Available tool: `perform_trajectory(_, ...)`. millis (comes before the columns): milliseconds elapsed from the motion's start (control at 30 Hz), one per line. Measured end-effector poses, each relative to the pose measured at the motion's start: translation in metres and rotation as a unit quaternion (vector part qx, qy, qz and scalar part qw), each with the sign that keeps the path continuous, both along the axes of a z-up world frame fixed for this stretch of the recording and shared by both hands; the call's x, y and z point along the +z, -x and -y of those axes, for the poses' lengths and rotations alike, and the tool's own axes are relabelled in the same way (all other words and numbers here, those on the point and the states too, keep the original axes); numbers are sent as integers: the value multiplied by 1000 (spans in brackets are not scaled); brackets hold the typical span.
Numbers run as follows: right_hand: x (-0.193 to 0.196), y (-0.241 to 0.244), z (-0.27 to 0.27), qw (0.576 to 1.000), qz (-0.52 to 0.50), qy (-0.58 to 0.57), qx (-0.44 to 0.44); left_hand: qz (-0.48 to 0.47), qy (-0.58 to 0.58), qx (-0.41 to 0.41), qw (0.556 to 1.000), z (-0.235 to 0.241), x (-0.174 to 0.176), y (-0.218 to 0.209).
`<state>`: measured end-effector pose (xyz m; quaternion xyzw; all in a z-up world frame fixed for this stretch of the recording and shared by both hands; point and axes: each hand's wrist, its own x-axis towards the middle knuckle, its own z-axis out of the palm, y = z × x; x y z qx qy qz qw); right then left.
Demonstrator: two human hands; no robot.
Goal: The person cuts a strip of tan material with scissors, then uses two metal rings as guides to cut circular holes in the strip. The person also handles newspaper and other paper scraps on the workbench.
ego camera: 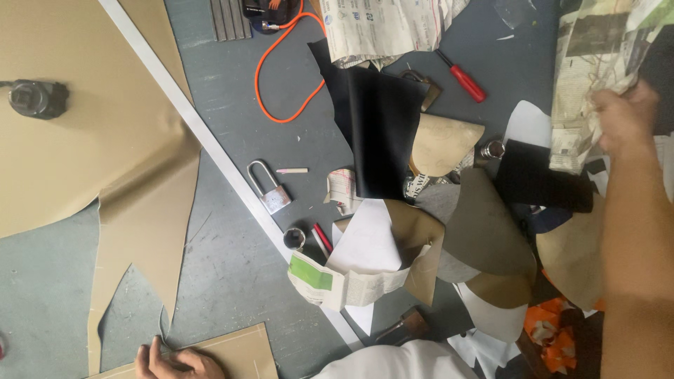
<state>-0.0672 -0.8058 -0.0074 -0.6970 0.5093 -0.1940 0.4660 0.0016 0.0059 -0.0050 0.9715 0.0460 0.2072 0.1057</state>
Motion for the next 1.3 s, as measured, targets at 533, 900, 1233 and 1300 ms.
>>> perform_trajectory(533, -12, -69, -81, 938, -195, 192, 212, 41, 14, -42, 998, 4, -1, -25)
perform_trajectory(900, 60, -22, -104, 919, -141, 198, 311, -17, -38, -4, 999, 20, 24, 5)
perform_trajectory(1233, 70, 100, -308, 961, 19, 12, 277, -34, 1, -44, 998, 8, 25, 7)
perform_trajectory(1300, 68, 115, -332, 960, 76, 77, 258, -33, 5, -53, 998, 7, 24, 7)
